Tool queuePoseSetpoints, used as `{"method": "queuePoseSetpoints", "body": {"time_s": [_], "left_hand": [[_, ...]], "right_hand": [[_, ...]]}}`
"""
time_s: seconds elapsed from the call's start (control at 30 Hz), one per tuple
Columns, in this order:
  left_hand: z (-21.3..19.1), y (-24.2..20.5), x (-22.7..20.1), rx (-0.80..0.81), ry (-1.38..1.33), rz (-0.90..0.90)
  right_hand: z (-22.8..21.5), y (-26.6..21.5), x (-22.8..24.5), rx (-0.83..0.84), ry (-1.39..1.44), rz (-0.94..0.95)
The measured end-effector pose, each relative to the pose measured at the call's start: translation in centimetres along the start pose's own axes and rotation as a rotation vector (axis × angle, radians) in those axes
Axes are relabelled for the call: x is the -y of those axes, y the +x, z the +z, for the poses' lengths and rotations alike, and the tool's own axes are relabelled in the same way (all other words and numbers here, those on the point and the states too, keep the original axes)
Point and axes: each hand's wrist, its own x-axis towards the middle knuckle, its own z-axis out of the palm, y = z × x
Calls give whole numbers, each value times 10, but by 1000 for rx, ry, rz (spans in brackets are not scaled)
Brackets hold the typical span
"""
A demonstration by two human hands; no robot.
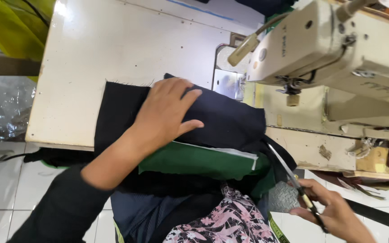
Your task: The person uses scissors to trim excess fabric from a black and green garment. They repeatedly cut along the seam edges and remove small pieces of fabric, working at a sewing machine table.
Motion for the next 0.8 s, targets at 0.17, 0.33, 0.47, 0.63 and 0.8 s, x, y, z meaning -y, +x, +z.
{"method": "queuePoseSetpoints", "body": {"time_s": [0.17, 0.33, 0.47, 0.63, 0.8], "left_hand": [[58, 59, -13, 232, -45, 137], [19, 29, -33, 626, -247, -169], [-62, -30, -57, 1019, -426, -243], [-160, -87, -100, 1044, -940, -609], [-207, -86, -134, 51, -984, -1057]], "right_hand": [[104, 3, -22, -339, 238, -330], [131, 0, -12, -502, 312, -309], [71, 3, 10, -411, 369, -205], [-13, 28, 20, -322, 61, 0], [-53, 57, 12, -347, 49, -123]]}}
